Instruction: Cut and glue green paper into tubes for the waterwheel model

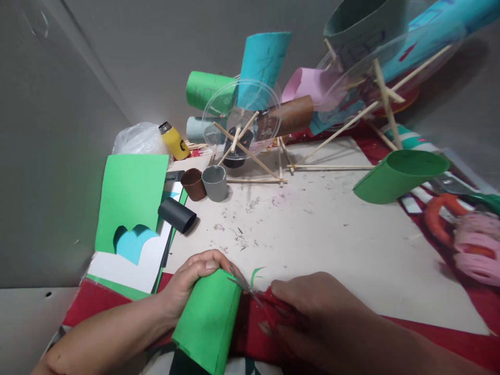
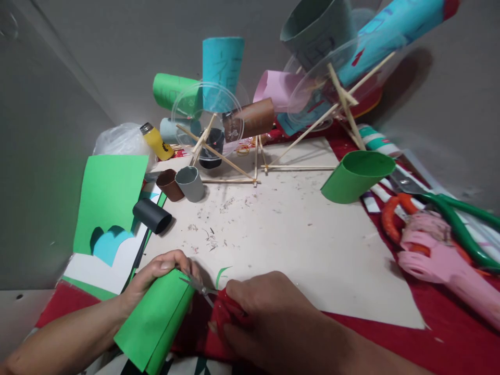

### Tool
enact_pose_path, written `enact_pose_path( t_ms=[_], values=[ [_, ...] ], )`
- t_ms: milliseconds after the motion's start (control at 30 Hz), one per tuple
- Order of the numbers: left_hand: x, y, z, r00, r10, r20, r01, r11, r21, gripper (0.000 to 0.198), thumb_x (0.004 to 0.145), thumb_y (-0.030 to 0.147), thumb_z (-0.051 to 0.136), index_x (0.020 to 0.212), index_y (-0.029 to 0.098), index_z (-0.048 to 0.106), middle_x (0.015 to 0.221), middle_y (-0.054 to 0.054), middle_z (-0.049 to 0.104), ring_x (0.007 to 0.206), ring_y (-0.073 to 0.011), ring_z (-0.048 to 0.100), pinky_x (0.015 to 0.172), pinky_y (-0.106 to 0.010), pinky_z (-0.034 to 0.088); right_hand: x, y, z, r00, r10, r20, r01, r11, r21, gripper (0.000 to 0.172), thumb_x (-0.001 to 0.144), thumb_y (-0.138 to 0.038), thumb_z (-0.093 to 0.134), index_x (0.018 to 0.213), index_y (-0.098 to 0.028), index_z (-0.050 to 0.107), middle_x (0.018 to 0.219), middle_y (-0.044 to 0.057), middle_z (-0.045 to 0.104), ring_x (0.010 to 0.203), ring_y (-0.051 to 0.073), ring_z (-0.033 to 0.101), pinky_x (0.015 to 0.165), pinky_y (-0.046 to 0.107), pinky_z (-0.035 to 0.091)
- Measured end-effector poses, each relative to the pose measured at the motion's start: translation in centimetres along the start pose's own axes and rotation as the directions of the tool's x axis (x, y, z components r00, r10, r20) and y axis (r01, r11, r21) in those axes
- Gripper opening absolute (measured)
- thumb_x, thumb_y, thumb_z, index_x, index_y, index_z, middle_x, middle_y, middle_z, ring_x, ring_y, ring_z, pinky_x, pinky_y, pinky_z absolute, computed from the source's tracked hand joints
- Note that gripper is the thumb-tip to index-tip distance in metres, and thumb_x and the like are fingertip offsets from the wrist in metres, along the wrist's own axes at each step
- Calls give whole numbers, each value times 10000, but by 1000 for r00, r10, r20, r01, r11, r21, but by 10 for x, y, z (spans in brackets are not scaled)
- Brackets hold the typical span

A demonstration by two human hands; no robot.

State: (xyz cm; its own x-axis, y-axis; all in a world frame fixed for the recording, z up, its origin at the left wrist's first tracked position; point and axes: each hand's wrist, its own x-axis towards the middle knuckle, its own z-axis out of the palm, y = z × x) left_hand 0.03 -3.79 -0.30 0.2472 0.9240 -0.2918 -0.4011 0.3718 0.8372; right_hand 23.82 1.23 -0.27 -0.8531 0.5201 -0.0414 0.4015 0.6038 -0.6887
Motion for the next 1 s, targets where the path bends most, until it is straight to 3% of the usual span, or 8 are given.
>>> enact_pose_path(
  t_ms=[400,633,1000],
  values=[
    [2,-2,-1,997,33,70,-28,998,-62,230,890,336,569,883,141,691,885,-104,733,827,-270,716,818,-402,502,-2,2,-1,997,8,71,-8,1000,-2,149,833,-166,534,698,-206,483,668,-19,622,557,120,447,527,259,274],
    [2,0,-1,994,50,99,-45,998,-53,236,901,313,536,881,134,688,870,-120,742,824,-266,711,777,-381,506,-2,-1,-1,1000,-9,-6,9,999,44,194,842,-184,522,658,-215,467,619,-15,622,521,133,492,500,270,275],
    [2,-1,1,994,47,98,-38,995,-95,218,888,322,582,866,141,702,847,-93,737,801,-258,722,780,-385,515,-3,1,-3,996,26,87,-27,1000,10,163,845,-150,532,691,-202,523,674,-17,648,571,130,523,530,254,295]
  ],
)
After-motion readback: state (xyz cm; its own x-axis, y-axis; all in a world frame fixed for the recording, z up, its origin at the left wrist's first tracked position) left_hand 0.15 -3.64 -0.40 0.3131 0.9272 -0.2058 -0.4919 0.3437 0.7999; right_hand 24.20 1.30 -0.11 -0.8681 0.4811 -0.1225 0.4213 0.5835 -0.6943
